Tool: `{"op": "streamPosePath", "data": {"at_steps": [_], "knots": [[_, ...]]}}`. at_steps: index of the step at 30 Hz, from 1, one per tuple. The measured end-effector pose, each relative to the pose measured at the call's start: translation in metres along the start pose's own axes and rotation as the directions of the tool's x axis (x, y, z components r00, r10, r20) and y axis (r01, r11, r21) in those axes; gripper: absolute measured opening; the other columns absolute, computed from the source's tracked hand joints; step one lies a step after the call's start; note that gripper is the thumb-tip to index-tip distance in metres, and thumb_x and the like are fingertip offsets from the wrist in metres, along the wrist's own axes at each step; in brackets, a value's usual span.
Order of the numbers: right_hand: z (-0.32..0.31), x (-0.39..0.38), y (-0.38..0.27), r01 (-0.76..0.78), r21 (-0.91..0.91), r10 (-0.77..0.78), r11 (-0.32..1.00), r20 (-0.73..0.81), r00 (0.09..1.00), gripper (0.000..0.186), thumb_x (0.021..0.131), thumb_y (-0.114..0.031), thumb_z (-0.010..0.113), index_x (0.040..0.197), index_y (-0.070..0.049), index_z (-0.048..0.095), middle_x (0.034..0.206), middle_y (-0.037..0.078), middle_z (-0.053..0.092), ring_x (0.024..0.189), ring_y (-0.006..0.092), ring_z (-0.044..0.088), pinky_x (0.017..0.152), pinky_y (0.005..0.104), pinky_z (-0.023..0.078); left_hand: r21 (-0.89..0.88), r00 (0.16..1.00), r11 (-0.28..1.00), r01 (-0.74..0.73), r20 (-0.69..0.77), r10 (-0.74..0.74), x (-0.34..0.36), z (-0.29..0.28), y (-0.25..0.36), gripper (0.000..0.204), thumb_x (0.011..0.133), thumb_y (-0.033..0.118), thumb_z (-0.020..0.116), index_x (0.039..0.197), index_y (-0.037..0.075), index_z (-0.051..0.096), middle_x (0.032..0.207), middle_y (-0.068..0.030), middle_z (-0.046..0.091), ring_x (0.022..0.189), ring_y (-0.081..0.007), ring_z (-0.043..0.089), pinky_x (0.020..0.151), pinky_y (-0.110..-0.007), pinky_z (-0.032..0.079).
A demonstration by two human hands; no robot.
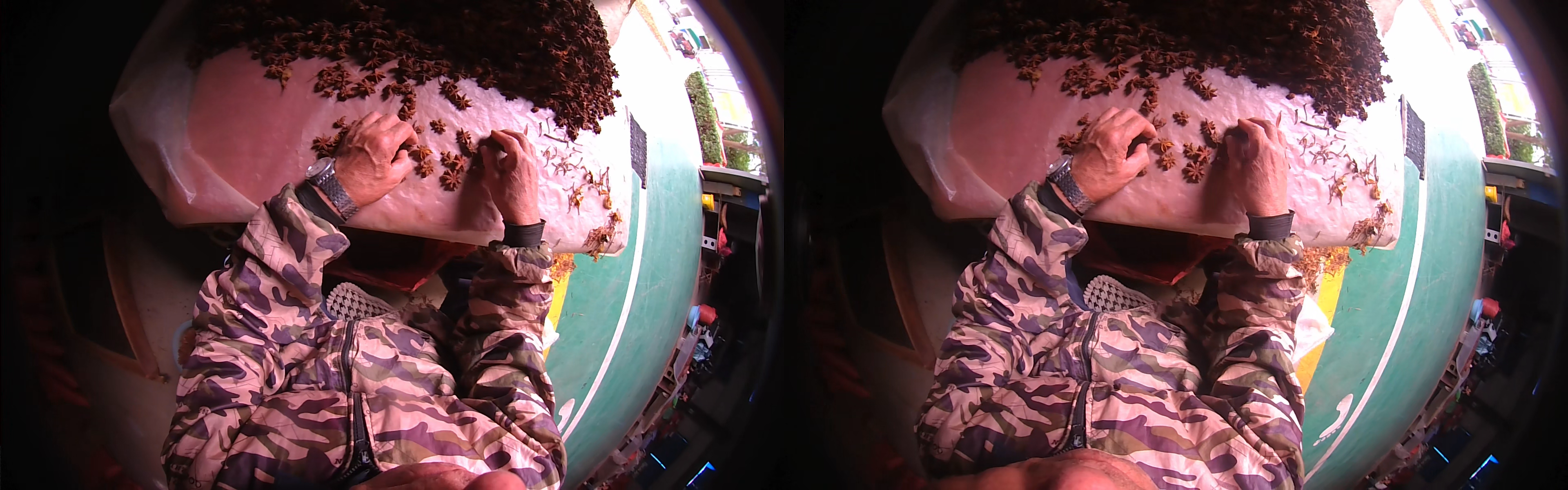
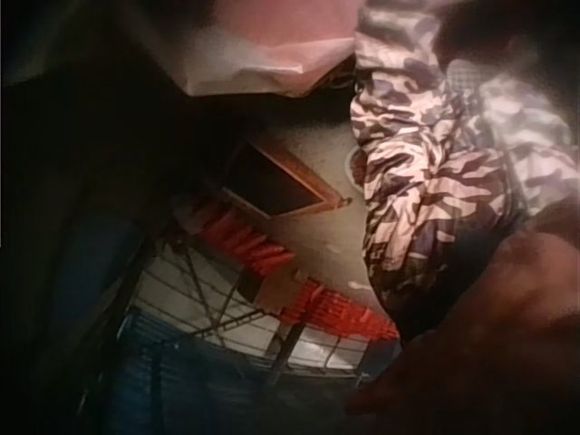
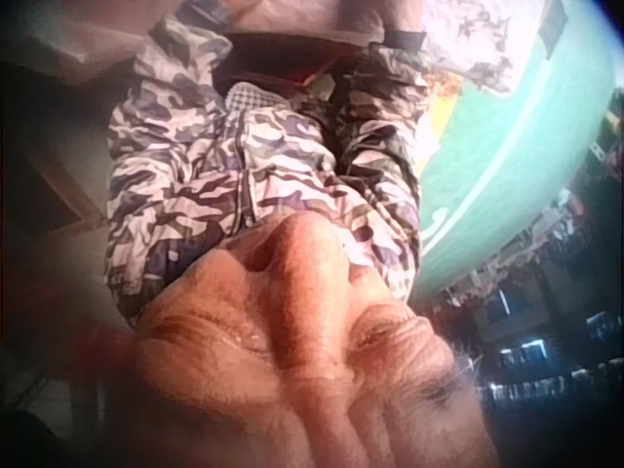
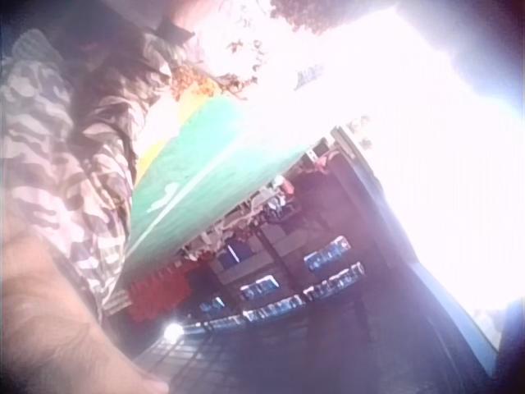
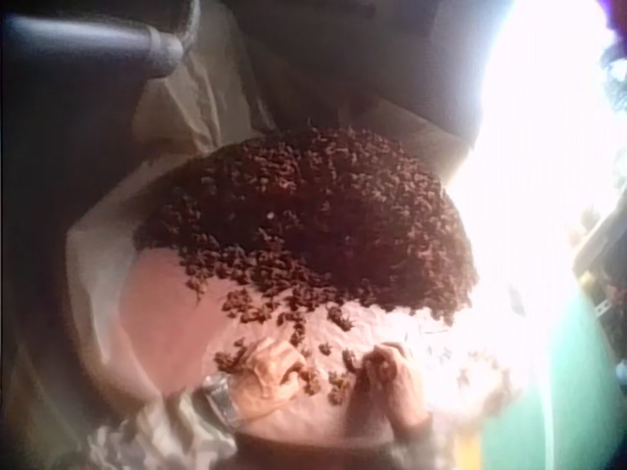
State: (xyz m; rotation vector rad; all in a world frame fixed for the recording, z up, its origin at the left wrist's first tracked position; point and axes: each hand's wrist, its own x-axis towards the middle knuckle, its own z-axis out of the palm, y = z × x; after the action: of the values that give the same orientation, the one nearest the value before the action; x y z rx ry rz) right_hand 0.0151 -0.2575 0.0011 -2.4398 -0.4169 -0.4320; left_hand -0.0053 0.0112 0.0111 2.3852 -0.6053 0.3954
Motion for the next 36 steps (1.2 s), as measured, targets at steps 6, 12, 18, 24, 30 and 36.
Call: {"op": "streamPosePath", "data": {"at_steps": [6, 12, 18, 24, 30, 36], "knots": [[0.005, -0.005, 0.025, -0.047, 0.122, 0.060, 0.991, -0.106, 0.993, 0.024, 0.093, -0.004, 0.070, 0.116, 0.000, 0.068, 0.112, 0.015, 0.070, 0.098, 0.0336, 0.069, 0.086, 0.0395, 0.056, 0.003, 1.000, 1.000, -0.019, 0.008, 0.019, 0.001, -0.001, 0.001, 0.017, 0.080, 0.004, 0.063, 0.097, 0.004, 0.067, 0.098, -0.0106, 0.065, 0.094, -0.0310, 0.061, 0.089, -0.043, 0.052], [0.004, -0.007, 0.019, -0.275, 0.855, 0.371, 0.441, 0.105, 0.923, 0.023, 0.102, -0.010, 0.070, 0.122, 0.002, 0.071, 0.108, 0.010, 0.076, 0.093, 0.0121, 0.071, 0.081, 0.0240, 0.057, -0.004, 0.999, 1.000, -0.025, -0.031, 0.025, 0.002, -0.001, 0.003, 0.021, 0.080, 0.005, 0.067, 0.102, 0.004, 0.067, 0.099, -0.0107, 0.066, 0.096, -0.0317, 0.061, 0.089, -0.043, 0.052], [0.006, -0.005, -0.042, -0.364, 0.909, 0.370, 0.204, 0.272, 0.888, 0.022, 0.101, -0.009, 0.070, 0.119, 0.002, 0.072, 0.110, 0.011, 0.077, 0.093, 0.0128, 0.071, 0.079, 0.0243, 0.057, -0.222, 0.998, 0.974, 0.042, -0.035, -0.051, 0.010, -0.004, 0.030, 0.028, 0.089, 0.018, 0.076, 0.111, 0.003, 0.069, 0.101, -0.0125, 0.068, 0.095, -0.0296, 0.066, 0.084, -0.039, 0.055], [0.022, -0.011, -0.058, -0.283, 0.938, 0.214, 0.200, 0.240, 0.947, 0.017, 0.101, -0.005, 0.070, 0.116, 0.001, 0.073, 0.104, 0.000, 0.069, 0.090, 0.0076, 0.064, 0.081, 0.0230, 0.053, -0.549, 0.963, 0.791, 0.270, 0.160, -0.218, 0.005, 0.001, 0.036, 0.022, 0.098, 0.017, 0.073, 0.110, -0.001, 0.069, 0.096, -0.0125, 0.072, 0.085, -0.0184, 0.069, 0.075, -0.032, 0.055], [0.031, -0.015, -0.070, -0.069, 0.780, 0.181, 0.622, -0.058, 0.982, 0.019, 0.098, 0.000, 0.071, 0.117, 0.000, 0.073, 0.111, 0.005, 0.064, 0.088, 0.0096, 0.062, 0.075, 0.0231, 0.051, -0.454, 0.962, 0.848, 0.272, 0.121, -0.243, 0.004, -0.006, 0.038, 0.021, 0.097, 0.021, 0.074, 0.103, 0.001, 0.071, 0.088, -0.0151, 0.072, 0.077, -0.0252, 0.070, 0.068, -0.036, 0.055], [0.026, -0.013, -0.086, 0.179, 0.341, -0.076, 0.923, -0.295, 0.952, 0.023, 0.088, 0.008, 0.070, 0.109, -0.002, 0.070, 0.099, 0.017, 0.068, 0.084, 0.0324, 0.069, 0.073, 0.0370, 0.056, -0.484, 0.959, 0.829, 0.280, 0.104, -0.262, 0.001, 0.001, 0.032, 0.020, 0.097, 0.022, 0.075, 0.100, 0.002, 0.071, 0.084, -0.0153, 0.071, 0.073, -0.0272, 0.072, 0.066, -0.036, 0.054]]}}
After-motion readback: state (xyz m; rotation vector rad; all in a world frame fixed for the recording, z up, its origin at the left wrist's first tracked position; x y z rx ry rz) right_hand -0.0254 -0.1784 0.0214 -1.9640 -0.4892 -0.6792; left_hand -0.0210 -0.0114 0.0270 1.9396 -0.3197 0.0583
